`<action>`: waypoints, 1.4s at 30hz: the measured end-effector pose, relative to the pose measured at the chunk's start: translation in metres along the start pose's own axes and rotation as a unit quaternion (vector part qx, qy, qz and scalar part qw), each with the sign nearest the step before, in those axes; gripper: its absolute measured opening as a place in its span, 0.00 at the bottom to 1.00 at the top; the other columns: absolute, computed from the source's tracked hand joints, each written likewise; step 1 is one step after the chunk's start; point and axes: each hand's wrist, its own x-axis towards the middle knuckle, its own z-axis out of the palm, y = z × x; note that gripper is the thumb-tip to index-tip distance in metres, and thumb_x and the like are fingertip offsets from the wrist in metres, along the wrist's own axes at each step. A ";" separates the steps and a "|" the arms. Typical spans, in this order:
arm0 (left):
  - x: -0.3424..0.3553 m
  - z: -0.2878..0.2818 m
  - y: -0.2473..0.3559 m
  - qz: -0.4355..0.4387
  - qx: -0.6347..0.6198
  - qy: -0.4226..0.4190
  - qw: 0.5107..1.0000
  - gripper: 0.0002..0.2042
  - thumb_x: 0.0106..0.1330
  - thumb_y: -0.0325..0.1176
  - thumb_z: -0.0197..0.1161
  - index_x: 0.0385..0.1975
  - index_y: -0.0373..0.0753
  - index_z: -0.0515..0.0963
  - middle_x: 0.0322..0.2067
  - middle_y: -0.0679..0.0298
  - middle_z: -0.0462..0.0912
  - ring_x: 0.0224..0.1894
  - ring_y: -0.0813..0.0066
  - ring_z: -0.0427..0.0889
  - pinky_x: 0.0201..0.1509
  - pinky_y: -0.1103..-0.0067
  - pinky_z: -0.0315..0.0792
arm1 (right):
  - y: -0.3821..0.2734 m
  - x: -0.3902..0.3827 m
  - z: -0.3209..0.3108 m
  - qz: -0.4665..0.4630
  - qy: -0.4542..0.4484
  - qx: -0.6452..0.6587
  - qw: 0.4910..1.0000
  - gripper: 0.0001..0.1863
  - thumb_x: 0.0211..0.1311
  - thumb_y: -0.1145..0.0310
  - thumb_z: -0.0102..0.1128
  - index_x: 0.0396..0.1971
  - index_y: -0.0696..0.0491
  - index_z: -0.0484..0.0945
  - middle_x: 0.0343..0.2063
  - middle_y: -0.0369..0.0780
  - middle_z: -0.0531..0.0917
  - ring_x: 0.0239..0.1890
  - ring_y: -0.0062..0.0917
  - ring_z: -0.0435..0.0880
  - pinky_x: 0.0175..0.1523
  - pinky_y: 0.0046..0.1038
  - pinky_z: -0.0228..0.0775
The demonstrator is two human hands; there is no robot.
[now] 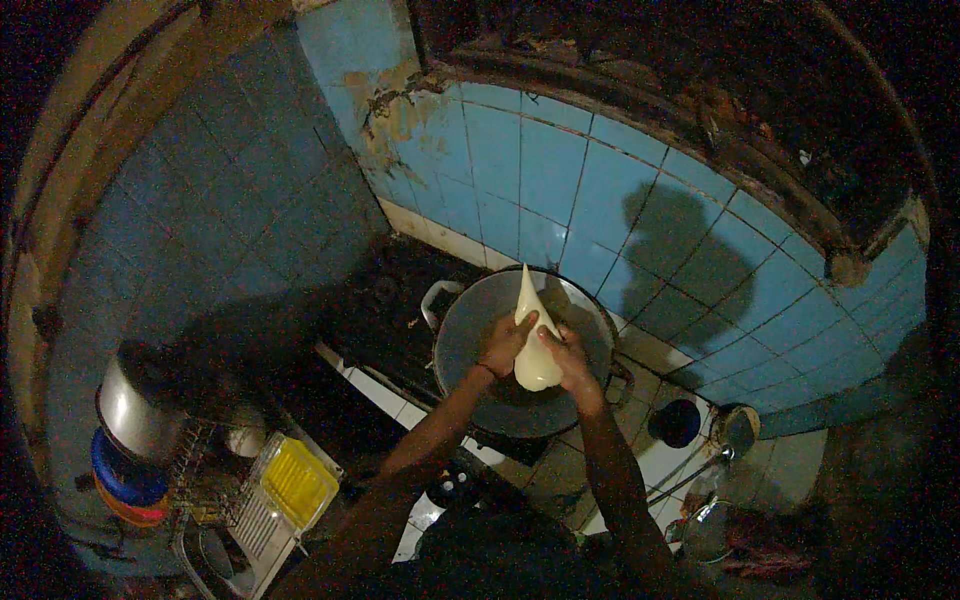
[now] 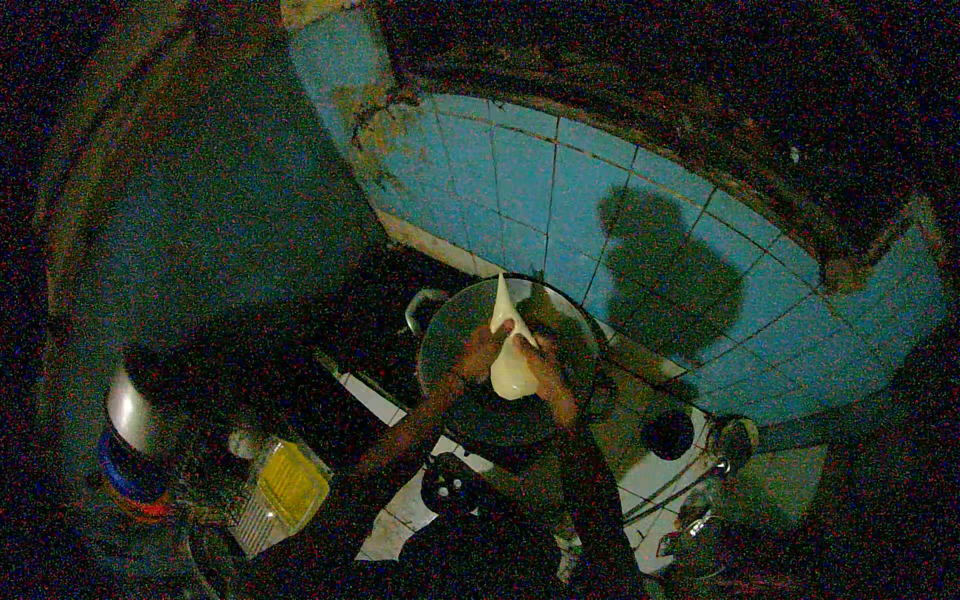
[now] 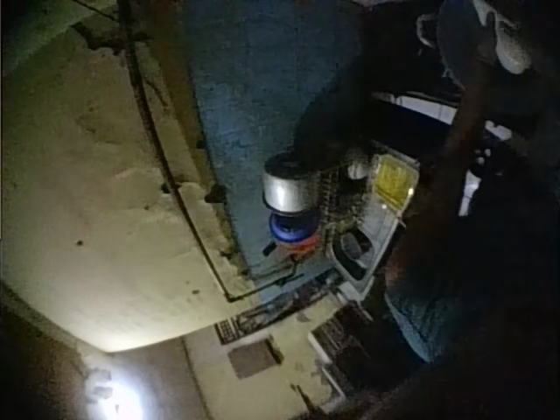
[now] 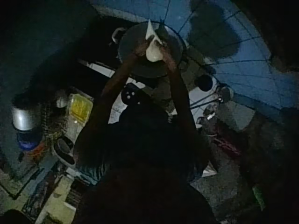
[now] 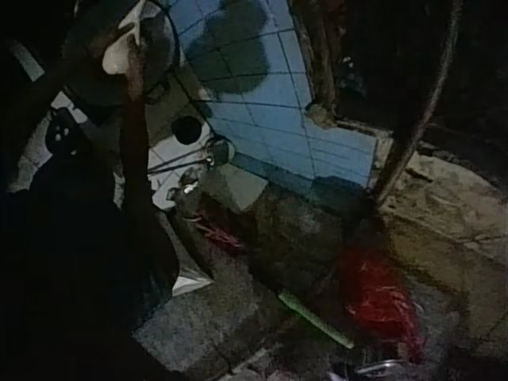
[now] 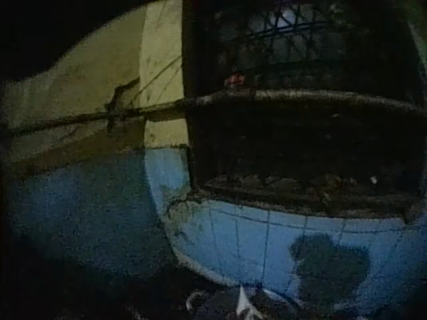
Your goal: The person holds a conical piece of dough, washes their hands under a running faucet, and then places the dough into a wok with oil to fry it.
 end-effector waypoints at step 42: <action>-0.041 -0.009 0.000 0.033 -0.222 -0.111 0.968 0.22 0.53 0.34 0.59 0.48 0.43 0.61 0.44 0.67 0.68 0.43 0.77 0.70 0.35 0.82 0.70 | -0.020 -0.036 0.022 -0.159 0.085 -0.309 0.934 0.16 0.57 0.64 0.46 0.42 0.59 0.67 0.29 0.38 0.75 0.27 0.23 0.74 0.32 0.26 0.66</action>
